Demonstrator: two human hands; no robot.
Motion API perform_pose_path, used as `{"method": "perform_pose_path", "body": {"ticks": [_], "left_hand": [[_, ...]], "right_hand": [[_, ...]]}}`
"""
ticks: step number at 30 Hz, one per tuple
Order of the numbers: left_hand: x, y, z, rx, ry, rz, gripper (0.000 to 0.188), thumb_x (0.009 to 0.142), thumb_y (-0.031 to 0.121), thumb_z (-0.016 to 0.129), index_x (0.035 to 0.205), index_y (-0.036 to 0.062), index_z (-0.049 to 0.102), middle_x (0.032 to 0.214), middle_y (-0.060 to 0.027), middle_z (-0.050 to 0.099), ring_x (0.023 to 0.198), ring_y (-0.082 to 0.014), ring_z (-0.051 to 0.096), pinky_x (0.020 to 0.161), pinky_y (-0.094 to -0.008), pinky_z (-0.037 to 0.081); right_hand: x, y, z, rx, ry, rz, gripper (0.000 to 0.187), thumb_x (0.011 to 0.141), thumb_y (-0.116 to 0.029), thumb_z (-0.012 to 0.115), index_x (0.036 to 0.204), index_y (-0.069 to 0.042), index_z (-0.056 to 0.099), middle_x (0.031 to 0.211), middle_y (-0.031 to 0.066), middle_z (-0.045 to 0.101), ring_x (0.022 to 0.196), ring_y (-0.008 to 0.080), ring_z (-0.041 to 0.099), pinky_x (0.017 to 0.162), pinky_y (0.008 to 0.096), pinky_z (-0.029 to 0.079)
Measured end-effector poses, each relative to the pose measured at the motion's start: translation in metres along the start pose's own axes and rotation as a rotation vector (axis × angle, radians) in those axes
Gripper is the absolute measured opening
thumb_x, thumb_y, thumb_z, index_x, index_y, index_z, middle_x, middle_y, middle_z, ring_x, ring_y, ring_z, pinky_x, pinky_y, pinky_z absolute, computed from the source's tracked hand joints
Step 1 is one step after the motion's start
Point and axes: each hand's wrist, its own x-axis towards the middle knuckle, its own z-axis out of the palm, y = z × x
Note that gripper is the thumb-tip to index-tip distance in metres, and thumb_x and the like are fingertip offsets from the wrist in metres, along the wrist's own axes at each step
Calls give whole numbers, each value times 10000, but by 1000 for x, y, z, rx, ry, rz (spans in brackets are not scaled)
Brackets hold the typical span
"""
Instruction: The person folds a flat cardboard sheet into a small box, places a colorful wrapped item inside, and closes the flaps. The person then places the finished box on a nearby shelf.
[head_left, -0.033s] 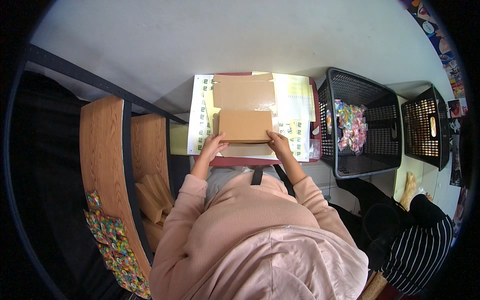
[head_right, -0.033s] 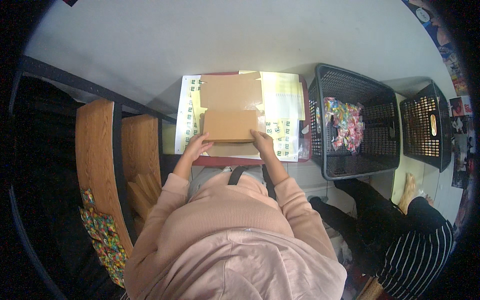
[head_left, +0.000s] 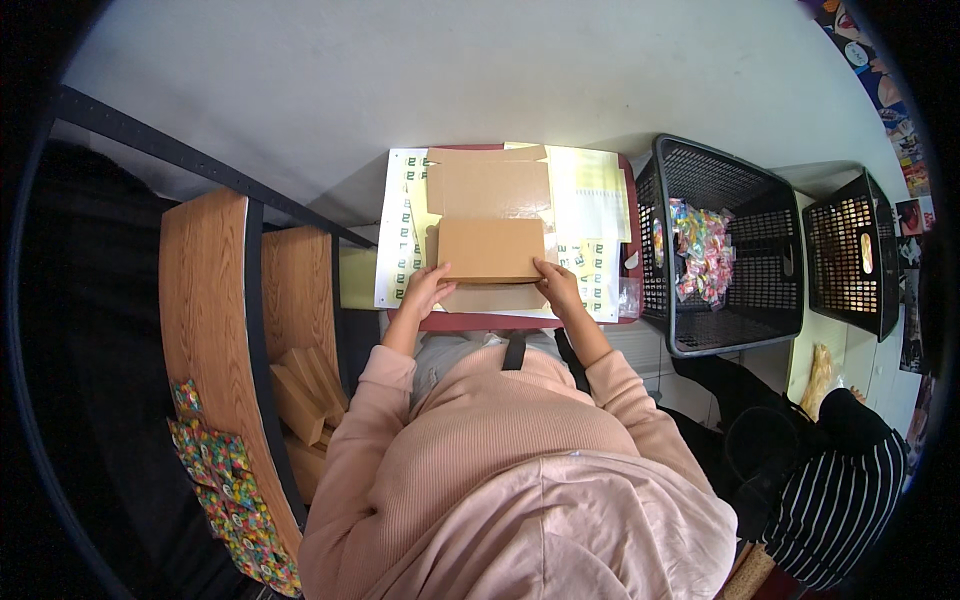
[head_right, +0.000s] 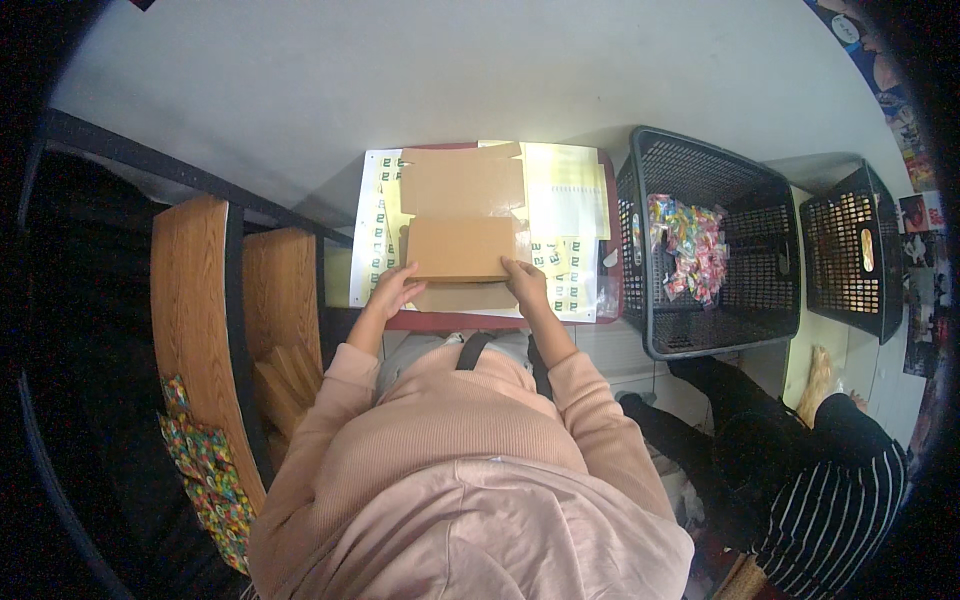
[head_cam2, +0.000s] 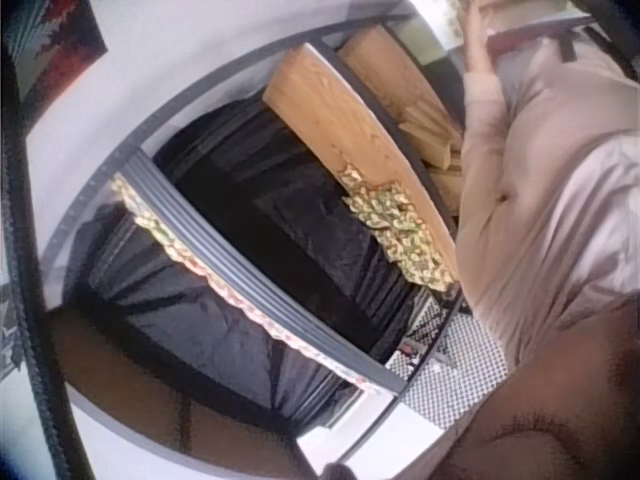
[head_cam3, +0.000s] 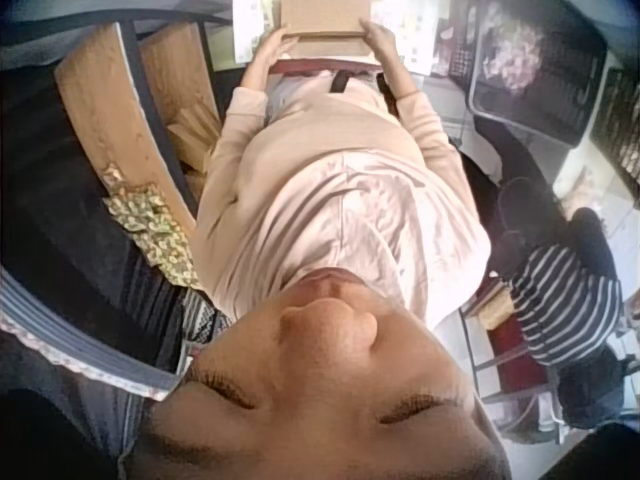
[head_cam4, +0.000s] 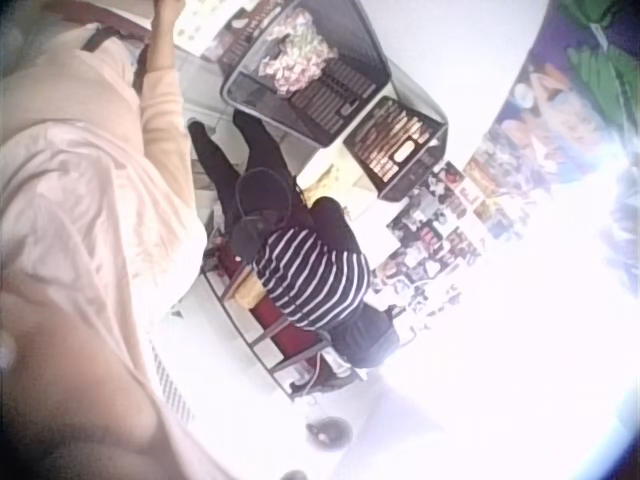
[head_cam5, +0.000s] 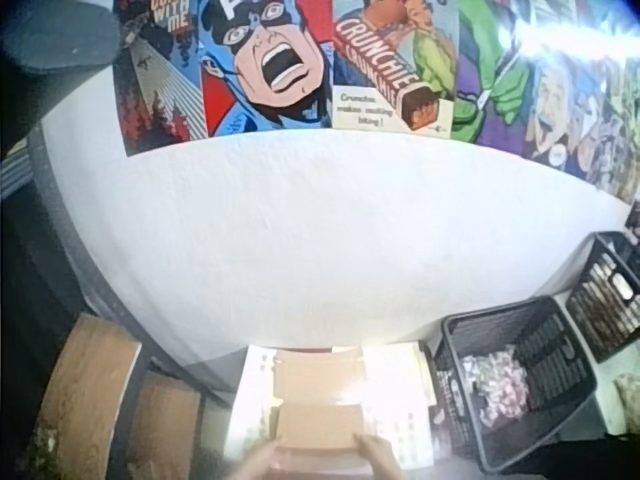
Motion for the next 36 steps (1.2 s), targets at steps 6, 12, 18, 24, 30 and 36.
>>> {"method": "perform_pose_path", "body": {"ticks": [6, 12, 18, 24, 30, 36], "left_hand": [[-2, 7, 13, -119, 51, -13, 359, 820, 155, 621, 1084, -36, 471, 1069, -116, 510, 994, -231, 509, 890, -359, 467], [0, 2, 13, -257, 71, -48, 373, 829, 124, 603, 1151, 13, 451, 1162, -86, 452, 1083, -201, 452, 932, -365, 438], [10, -11, 13, -327, 131, -11, 423, 802, 149, 645, 1161, 28, 458, 1171, -80, 450, 1066, -193, 450, 914, -346, 442], [3, -7, 23, -289, 173, 14, 490, 791, 187, 664, 1197, 34, 436, 1167, -74, 449, 1059, -205, 439, 903, -327, 441], [4, -10, 22, -266, 206, 55, 443, 778, 205, 678, 1134, 45, 470, 1108, -60, 479, 1004, -197, 457, 874, -318, 448], [1, -11, 31, -217, 215, 122, 364, 775, 266, 684, 1018, 43, 530, 999, -47, 528, 884, -169, 499, 858, -319, 454]], "right_hand": [[11, 6, -7, 90, -30, 64, 397, 792, -248, 661, 1039, 37, 537, 938, 92, 546, 812, 185, 533, 687, 255, 485], [1, -5, 8, 215, 24, 67, 386, 782, -223, 666, 1030, 43, 536, 924, 113, 528, 796, 212, 523, 676, 281, 482], [13, 3, 3, 186, -9, 100, 330, 801, -226, 643, 1008, 8, 538, 926, 81, 521, 801, 217, 521, 740, 320, 471], [13, 4, 6, 289, 60, 28, 328, 765, -201, 653, 935, 59, 548, 669, 80, 522, 526, 181, 488, 514, 294, 450], [8, -2, 14, 303, 93, 14, 293, 773, -209, 653, 881, 41, 544, 628, 53, 503, 496, 154, 477, 512, 290, 446], [28, 22, 2, 298, 100, 23, 375, 782, -269, 666, 901, 65, 544, 623, 51, 520, 531, 168, 512, 520, 288, 437]]}}
